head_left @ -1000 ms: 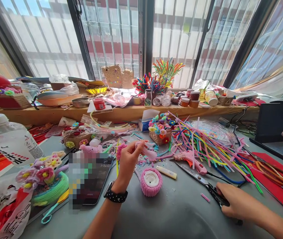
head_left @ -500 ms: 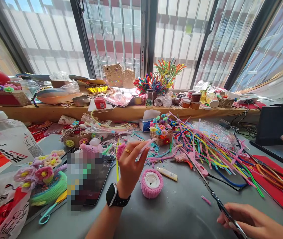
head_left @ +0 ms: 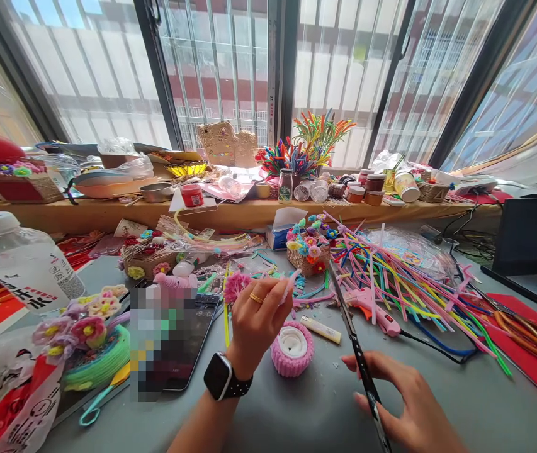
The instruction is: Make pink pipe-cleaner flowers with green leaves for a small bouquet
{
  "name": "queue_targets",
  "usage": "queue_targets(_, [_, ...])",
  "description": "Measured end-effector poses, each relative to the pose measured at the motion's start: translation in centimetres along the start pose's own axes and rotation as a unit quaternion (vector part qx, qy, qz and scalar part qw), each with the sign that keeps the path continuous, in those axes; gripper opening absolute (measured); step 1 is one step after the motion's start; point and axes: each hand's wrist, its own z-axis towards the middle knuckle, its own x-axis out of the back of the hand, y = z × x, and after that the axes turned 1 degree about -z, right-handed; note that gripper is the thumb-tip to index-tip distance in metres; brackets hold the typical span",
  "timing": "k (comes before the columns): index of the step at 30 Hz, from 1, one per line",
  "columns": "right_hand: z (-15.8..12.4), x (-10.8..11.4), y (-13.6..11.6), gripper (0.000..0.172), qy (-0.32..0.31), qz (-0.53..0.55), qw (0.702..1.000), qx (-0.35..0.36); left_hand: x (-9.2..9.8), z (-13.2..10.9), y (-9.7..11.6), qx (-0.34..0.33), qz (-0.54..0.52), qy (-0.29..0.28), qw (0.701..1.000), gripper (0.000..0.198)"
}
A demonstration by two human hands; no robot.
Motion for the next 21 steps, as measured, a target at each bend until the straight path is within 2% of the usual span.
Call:
queue_targets(3, [0.5, -0.9, -0.4, 0.029, 0.025, -0.061, 0.997, 0.038, 0.0, 0.0, 0.1, -0.021, 0.013, -0.008, 1.0, 0.019])
queue_targets(8, [0.6, -2.1, -1.1, 0.027, 0.088, -0.076, 0.992, 0.043, 0.1, -0.3, -0.1, -0.01, 0.009, -0.013, 1.0, 0.02])
queue_targets(12, [0.6, -2.6, -1.2, 0.025, 0.093, -0.069, 0.991, 0.064, 0.2, -0.3, 0.0, -0.002, 0.0, -0.002, 1.0, 0.02])
queue_targets(21, [0.6, -3.0, -1.3, 0.024, 0.106, -0.027, 0.992, 0.063, 0.0, -0.4, 0.1, 0.006, -0.042, 0.008, 0.999, 0.023])
